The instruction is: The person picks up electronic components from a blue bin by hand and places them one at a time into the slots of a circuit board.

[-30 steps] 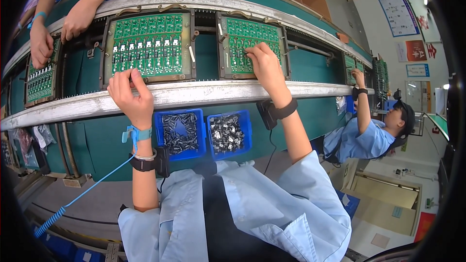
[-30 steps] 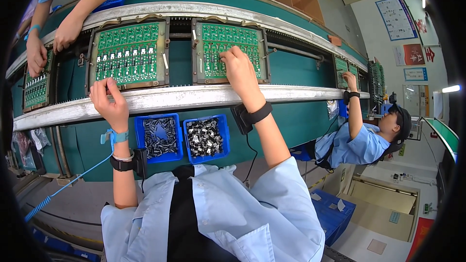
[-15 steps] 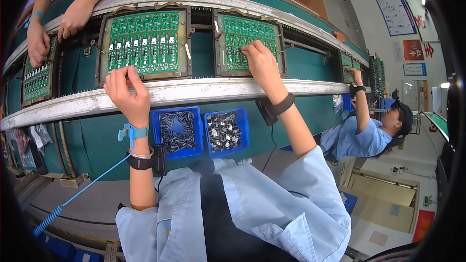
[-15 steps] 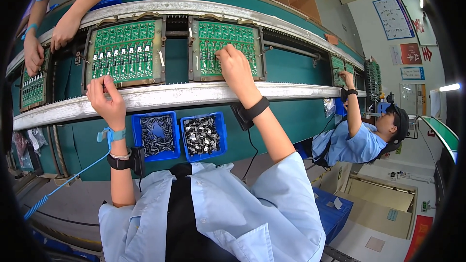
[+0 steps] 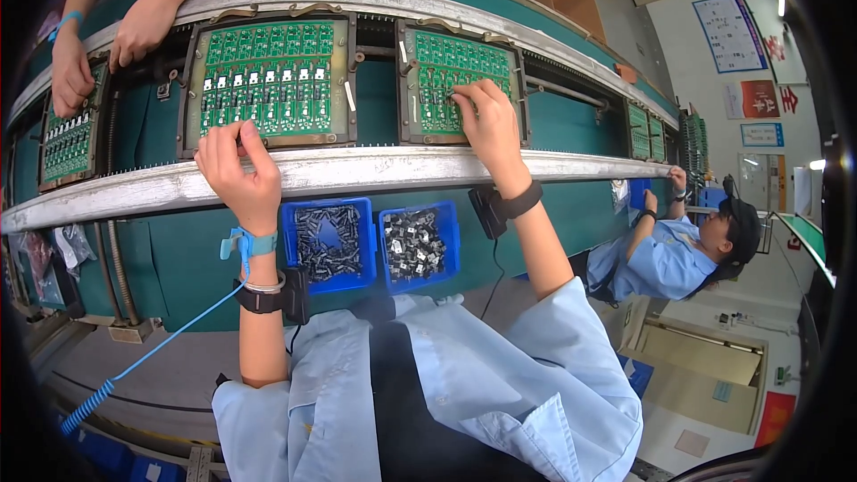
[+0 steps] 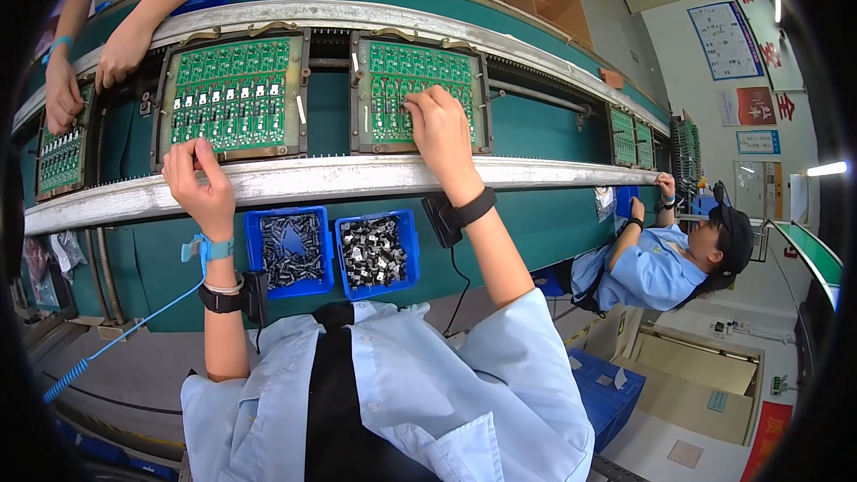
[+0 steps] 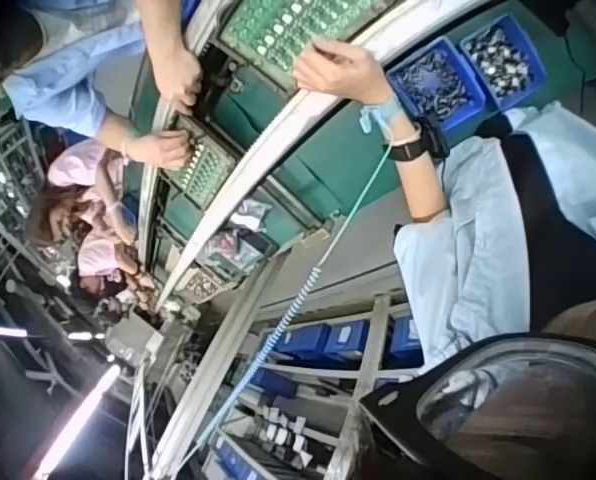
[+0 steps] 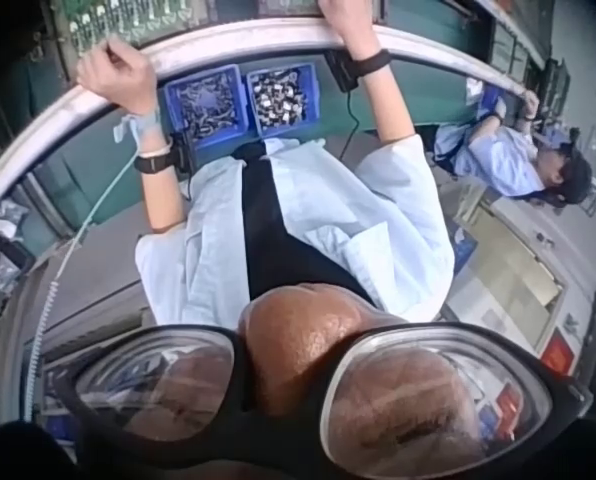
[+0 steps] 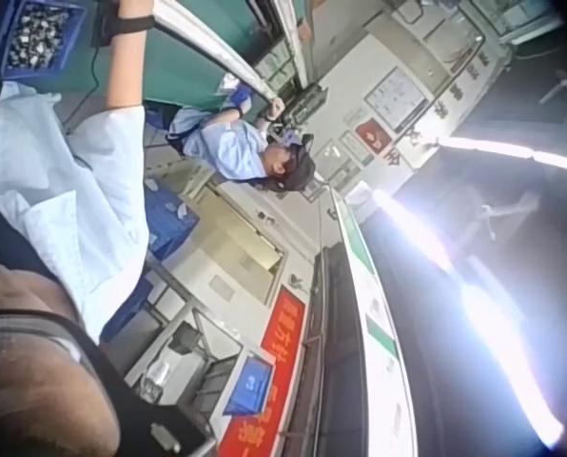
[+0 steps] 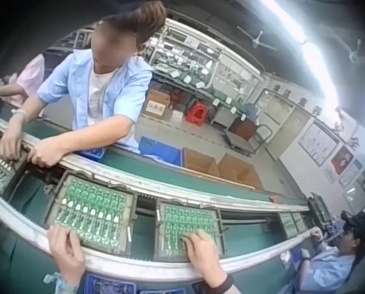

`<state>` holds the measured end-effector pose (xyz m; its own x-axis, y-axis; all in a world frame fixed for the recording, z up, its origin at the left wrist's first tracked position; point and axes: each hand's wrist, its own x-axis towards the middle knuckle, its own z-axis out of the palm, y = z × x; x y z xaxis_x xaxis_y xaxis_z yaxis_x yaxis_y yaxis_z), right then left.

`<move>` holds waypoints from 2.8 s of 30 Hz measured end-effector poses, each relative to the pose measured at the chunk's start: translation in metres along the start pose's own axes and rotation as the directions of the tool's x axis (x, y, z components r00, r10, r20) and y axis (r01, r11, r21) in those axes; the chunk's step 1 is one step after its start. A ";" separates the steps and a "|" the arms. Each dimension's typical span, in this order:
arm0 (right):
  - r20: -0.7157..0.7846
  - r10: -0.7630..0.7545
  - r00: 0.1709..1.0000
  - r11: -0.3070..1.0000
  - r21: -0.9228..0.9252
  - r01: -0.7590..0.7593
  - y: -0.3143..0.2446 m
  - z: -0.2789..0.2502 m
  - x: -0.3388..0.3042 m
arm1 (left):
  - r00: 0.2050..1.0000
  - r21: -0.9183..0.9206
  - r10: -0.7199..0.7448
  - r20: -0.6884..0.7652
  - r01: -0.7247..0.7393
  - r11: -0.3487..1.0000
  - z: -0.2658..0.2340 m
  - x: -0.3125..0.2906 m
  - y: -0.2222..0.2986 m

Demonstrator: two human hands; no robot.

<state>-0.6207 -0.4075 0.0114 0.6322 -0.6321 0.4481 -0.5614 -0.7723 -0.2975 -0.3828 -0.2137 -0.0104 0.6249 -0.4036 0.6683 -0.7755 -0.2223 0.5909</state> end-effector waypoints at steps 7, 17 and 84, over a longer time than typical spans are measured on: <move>0.039 -0.022 0.999 0.999 -0.030 0.023 -0.005 0.001 0.002 | 1.000 -0.020 -0.013 0.000 0.013 1.000 0.001 0.000 0.001; 0.050 -0.105 0.993 0.989 -0.103 0.110 -0.005 -0.002 -0.003 | 1.000 -0.019 -0.018 -0.002 0.018 1.000 0.003 -0.002 0.003; 0.235 0.434 0.870 0.502 0.739 -0.450 0.023 -0.013 -0.024 | 0.975 -0.051 -0.205 -0.084 0.201 0.978 0.003 -0.001 -0.006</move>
<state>-0.6559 -0.4097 0.0052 0.4317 -0.8998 0.0630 -0.1716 -0.1505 -0.9736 -0.3792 -0.2146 -0.0158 0.7758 -0.2733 0.5688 -0.6284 -0.2529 0.7356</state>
